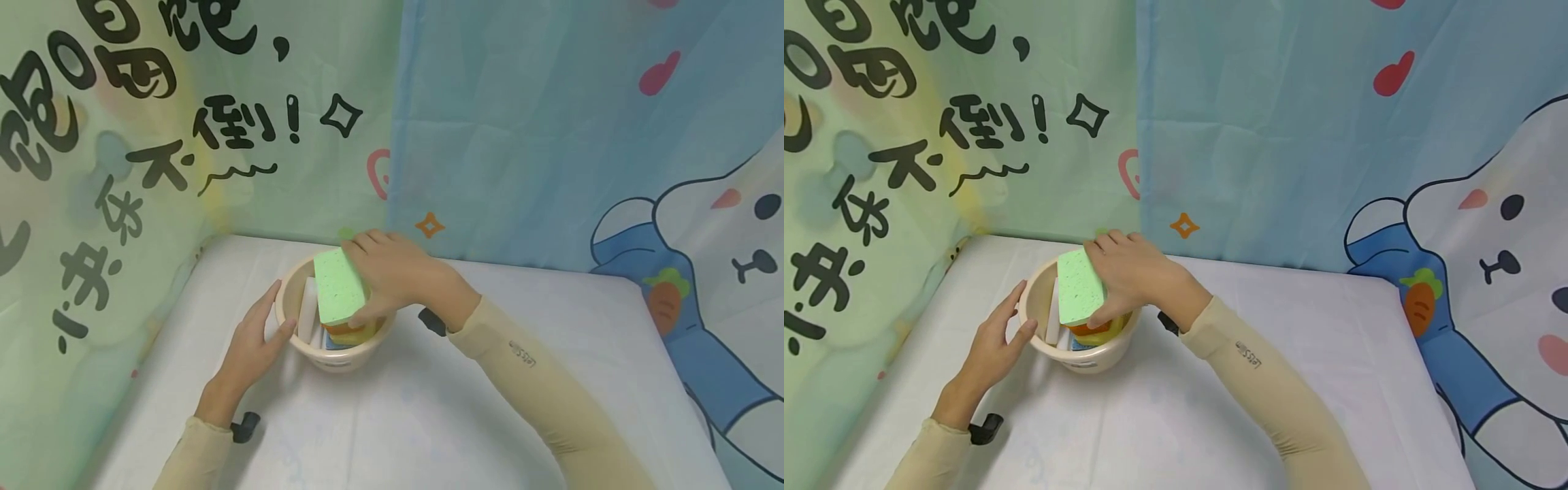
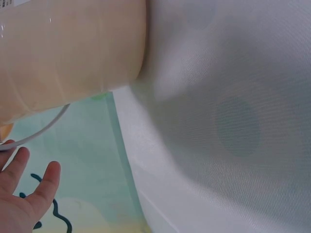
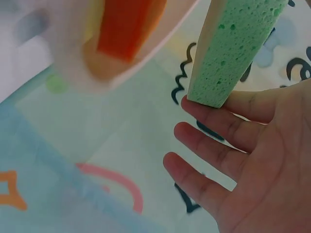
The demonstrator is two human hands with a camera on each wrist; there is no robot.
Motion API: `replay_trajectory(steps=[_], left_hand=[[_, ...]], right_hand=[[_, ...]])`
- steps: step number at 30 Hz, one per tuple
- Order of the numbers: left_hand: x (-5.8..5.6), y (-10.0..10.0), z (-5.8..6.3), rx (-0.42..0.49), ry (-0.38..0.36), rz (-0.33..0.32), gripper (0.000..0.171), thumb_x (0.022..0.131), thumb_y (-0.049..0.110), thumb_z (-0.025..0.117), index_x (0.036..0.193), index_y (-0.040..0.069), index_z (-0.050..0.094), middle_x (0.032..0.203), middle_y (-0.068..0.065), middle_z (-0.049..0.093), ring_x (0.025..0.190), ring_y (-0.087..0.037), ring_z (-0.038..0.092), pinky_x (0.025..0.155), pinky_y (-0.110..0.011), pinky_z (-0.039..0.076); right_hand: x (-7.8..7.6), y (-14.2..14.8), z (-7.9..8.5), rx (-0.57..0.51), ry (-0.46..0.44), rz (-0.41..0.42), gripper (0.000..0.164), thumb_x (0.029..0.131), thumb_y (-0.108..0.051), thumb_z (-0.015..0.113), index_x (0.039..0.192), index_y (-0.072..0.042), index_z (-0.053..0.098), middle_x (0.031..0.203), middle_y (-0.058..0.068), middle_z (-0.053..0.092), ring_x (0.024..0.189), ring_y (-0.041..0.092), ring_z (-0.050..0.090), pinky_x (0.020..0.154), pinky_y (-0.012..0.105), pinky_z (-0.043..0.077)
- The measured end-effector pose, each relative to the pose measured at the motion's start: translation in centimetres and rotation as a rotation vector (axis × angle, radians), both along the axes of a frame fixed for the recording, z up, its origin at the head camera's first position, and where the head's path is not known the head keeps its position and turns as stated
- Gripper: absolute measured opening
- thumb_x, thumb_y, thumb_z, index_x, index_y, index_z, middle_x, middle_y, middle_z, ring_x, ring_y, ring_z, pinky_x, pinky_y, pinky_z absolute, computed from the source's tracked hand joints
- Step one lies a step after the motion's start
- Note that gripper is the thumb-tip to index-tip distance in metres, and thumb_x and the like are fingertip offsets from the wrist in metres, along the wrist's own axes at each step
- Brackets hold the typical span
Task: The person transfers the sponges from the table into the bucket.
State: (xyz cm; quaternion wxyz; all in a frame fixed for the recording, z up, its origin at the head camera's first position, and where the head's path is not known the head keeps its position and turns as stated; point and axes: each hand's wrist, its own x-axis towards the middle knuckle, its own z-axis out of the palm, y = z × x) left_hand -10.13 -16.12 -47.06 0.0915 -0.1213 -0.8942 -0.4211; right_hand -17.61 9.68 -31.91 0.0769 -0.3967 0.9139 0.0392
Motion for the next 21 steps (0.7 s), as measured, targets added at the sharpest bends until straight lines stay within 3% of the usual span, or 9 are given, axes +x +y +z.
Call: replay_trajectory(steps=[13,21], left_hand=[[0.0,-0.2,-0.1,0.007,-0.024,-0.011,0.071,0.102,0.041,0.054,0.160,0.012,0.025,0.159,-0.012,0.034,0.144,-0.034,0.032,0.117,-0.053,0.026],[0.0,-0.4,-0.3,0.006,-0.036,-0.005,0.071,0.102,0.043,0.053,0.160,0.016,0.024,0.160,-0.010,0.033,0.145,-0.033,0.031,0.117,-0.055,0.026]], right_hand=[[0.5,-5.2,-1.7,0.166,0.075,0.050,0.115,0.069,-0.078,0.069,0.149,-0.002,0.036,0.140,0.010,0.047,0.126,0.026,0.043,0.102,0.043,0.043],[0.4,-5.2,-2.3,0.201,-0.030,0.000,0.112,0.070,-0.078,0.066,0.149,-0.005,0.037,0.142,0.008,0.047,0.125,0.025,0.042,0.105,0.042,0.040]])
